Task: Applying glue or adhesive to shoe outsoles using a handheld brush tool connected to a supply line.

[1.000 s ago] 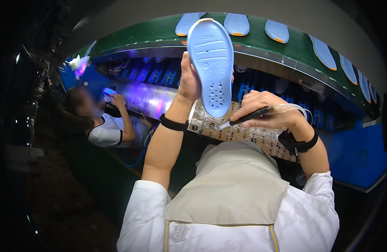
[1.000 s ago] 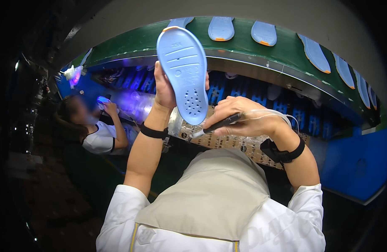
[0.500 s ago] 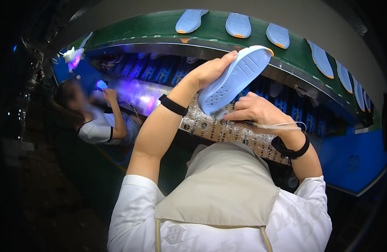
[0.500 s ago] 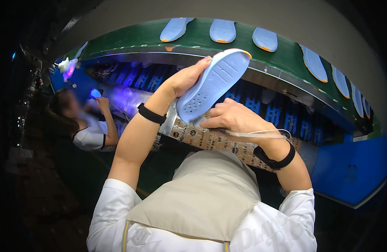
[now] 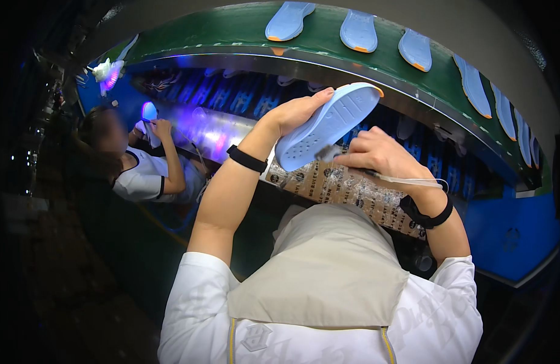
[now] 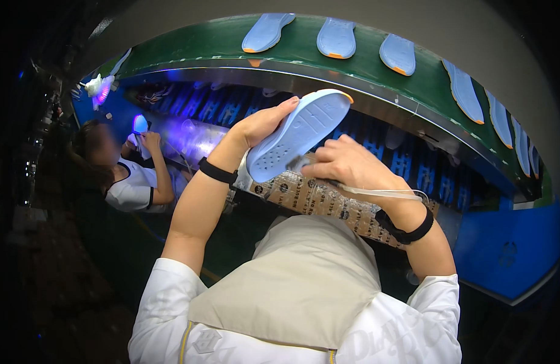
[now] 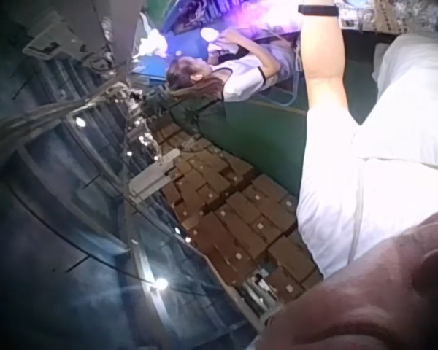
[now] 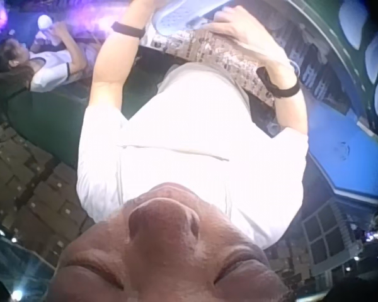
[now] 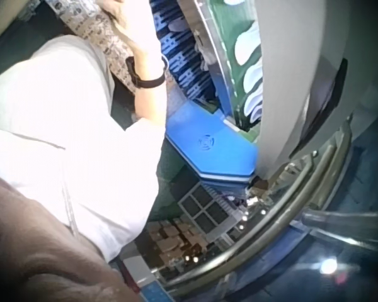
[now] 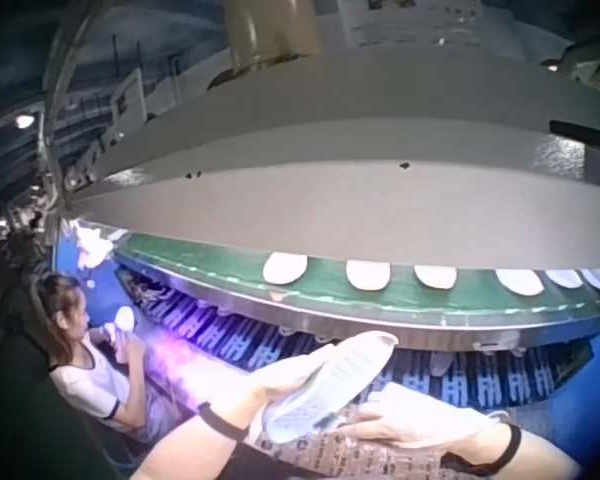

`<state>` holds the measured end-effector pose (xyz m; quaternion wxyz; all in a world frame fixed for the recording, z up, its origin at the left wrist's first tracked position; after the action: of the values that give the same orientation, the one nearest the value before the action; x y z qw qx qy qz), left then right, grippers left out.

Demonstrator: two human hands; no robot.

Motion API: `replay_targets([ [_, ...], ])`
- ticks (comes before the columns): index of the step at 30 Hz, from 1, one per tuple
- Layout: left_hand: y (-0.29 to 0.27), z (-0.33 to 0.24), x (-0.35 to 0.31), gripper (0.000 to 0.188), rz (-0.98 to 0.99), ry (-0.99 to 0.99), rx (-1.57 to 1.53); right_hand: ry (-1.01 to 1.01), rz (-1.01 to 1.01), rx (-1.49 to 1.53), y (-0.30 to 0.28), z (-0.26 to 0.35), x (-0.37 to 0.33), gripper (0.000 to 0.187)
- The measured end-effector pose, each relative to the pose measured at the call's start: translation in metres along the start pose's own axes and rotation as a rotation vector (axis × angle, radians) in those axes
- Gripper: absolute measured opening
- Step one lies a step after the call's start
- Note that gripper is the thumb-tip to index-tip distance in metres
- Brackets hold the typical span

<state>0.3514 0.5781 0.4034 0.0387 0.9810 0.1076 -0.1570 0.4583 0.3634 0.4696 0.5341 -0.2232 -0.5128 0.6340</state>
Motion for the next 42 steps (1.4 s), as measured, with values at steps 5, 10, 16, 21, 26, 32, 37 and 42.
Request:
replay_targets([
  [5, -0.041, 0.076, -0.016, 0.071, -0.188, 0.142, -0.280, 0.076, -0.006, 0.291, 0.018, -0.003, -0.003, 0.031],
  [10, -0.031, 0.149, -0.061, 0.103, -0.294, 0.324, -1.017, 0.575, -0.277, 0.719, 0.053, -0.035, -0.034, 0.023],
  [16, -0.019, 0.283, -0.112, 0.119, 0.048, -0.101, -1.392, 0.767, -0.428, 0.898, 0.097, -0.055, -0.048, 0.020],
  [21, 0.023, 0.326, -0.093, 0.096, 0.117, -0.147, -1.496, 0.869, -0.383, 0.953, 0.121, -0.057, -0.039, 0.019],
  [26, 0.062, 0.269, -0.055, 0.075, -0.021, 0.036, -1.397, 0.882, -0.343, 0.892, 0.124, -0.056, -0.014, 0.018],
  [32, 0.090, 0.184, -0.045, 0.079, 0.013, 0.244, -1.300, 0.786, -0.558, 0.648, 0.106, -0.050, 0.020, 0.017],
  [37, 0.093, 0.161, -0.039, 0.068, -0.316, 0.295, -1.285, 0.304, -0.347, 0.212, 0.090, -0.009, 0.020, 0.014],
  [42, 0.085, 0.144, -0.044, 0.081, -0.097, 0.487, -1.097, 0.093, 0.118, 0.376, 0.063, 0.011, 0.008, 0.023],
])
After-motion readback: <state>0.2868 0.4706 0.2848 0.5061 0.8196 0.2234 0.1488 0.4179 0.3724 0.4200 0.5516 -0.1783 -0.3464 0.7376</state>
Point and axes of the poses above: each hand's wrist, its own x-axis towards the middle knuckle, its own y-axis out of the palm, z = x × y, the point moved 2 cm from there along x, towards the middle knuckle, and after that the axes turned 2 degrees about z, right-handed, at the moved point
